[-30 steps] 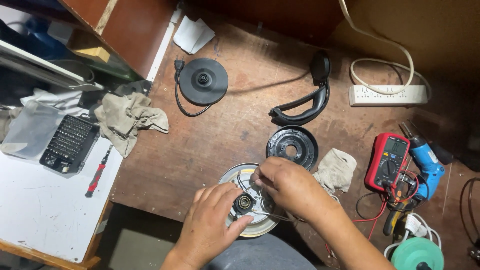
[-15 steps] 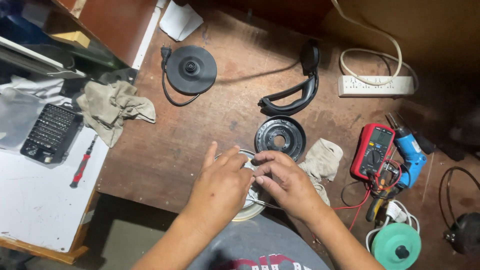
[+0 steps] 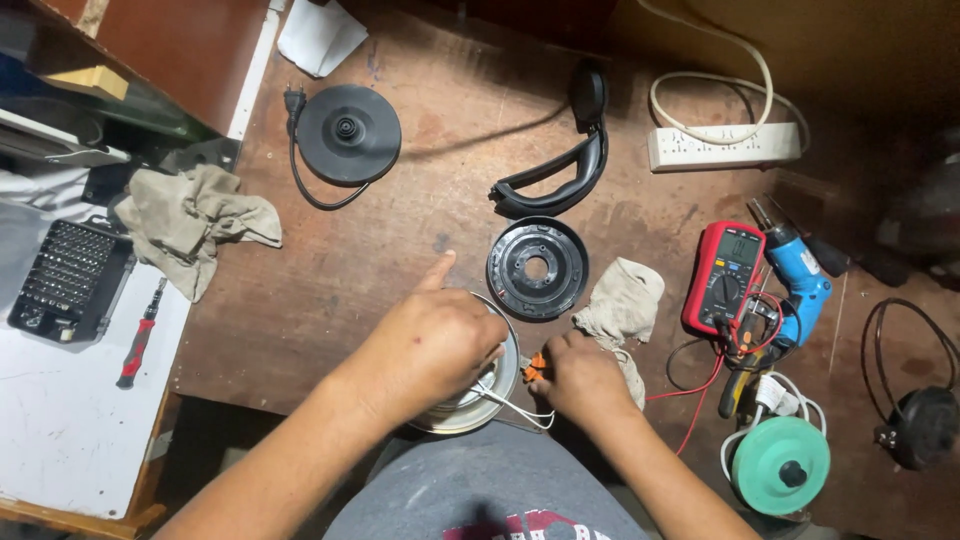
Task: The person works on a disassembled circular electronic device, using pliers to manipulate internal wires and a screwdriver to adjust components. They briefly retrieve a plastic bottle from a nearby shelf and return to the workbench to continue the repair.
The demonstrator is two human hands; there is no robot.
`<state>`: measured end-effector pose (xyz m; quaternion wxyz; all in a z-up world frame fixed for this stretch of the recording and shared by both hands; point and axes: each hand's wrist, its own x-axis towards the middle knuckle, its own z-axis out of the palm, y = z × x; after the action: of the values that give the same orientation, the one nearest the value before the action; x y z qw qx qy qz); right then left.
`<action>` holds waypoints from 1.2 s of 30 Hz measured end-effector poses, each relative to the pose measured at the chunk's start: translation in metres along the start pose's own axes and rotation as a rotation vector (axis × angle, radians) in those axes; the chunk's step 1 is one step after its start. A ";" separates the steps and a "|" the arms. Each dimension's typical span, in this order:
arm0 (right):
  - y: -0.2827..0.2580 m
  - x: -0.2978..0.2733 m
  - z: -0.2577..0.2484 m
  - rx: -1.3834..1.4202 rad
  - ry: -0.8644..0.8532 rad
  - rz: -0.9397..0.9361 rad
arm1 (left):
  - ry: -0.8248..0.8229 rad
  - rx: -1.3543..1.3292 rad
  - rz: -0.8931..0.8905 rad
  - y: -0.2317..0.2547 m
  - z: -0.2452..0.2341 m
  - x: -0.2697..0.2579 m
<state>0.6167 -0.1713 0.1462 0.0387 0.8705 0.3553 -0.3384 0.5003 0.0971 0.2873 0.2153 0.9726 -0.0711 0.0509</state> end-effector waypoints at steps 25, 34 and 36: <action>0.034 -0.073 -0.056 1.402 0.366 0.140 | -0.503 -0.410 0.178 -0.056 -0.024 0.040; -0.006 -0.095 0.007 0.754 0.436 -0.023 | -0.190 -0.507 -0.143 -0.043 0.009 0.006; -0.015 -0.088 0.002 0.733 0.473 -0.070 | -0.172 -0.534 -0.216 -0.043 0.016 0.004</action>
<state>0.5601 -0.2129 0.2013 -0.3667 0.8678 0.2400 -0.2343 0.5126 0.1280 0.2561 0.4608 0.8843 0.0040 -0.0751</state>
